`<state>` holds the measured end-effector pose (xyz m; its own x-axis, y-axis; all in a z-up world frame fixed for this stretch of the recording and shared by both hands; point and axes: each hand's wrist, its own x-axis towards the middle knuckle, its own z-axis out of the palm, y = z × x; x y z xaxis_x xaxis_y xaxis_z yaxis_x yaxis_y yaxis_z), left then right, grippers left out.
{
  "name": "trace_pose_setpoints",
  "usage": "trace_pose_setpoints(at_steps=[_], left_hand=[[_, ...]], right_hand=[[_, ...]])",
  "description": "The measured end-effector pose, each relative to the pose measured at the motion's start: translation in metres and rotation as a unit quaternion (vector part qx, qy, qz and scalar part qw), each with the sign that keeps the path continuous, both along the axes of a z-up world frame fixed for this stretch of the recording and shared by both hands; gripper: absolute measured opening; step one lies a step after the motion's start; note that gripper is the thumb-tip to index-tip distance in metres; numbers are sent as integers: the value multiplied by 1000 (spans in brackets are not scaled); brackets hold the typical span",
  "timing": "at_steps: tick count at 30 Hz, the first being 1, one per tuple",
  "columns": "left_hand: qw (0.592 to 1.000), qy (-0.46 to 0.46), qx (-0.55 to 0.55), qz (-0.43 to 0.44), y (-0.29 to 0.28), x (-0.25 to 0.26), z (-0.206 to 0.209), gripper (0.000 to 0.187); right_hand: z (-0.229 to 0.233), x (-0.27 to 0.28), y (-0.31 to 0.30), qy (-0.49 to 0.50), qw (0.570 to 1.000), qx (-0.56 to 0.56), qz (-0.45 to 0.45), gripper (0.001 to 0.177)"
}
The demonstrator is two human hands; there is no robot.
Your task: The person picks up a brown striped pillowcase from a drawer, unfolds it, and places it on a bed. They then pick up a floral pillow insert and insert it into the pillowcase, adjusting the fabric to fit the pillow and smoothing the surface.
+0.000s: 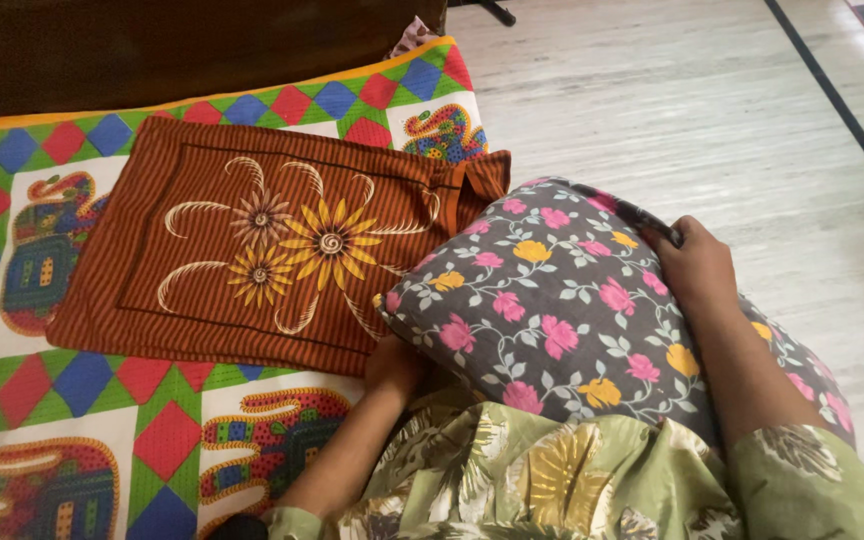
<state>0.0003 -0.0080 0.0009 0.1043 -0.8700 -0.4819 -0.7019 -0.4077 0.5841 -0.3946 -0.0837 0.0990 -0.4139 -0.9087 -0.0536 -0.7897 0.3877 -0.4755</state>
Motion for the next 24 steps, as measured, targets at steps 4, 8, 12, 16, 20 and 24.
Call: trace_pose_setpoints(at_steps=[4,8,12,16,20,24], left_hand=[[995,42,-62,60,-6,6,-18,42],[970,109,-171,138,-12,19,-36,34],[926,184,-273,183,-21,25,-44,17],[862,368,-238,255,-32,24,-36,15],[846,396,-250,254,-34,26,-19,13],[847,406,-208,275,-35,23,-2,16]], right_hand=[[-3,-1,-1,15,1000,2,0,55],[-6,-2,-1,8,1000,-1,-3,57],[-6,-4,-1,1,1000,-3,1,56],[-7,-5,-2,13,1000,-12,7,55],[-8,-2,4,46,997,-46,29,47],[-2,7,14,138,971,-158,113,32]])
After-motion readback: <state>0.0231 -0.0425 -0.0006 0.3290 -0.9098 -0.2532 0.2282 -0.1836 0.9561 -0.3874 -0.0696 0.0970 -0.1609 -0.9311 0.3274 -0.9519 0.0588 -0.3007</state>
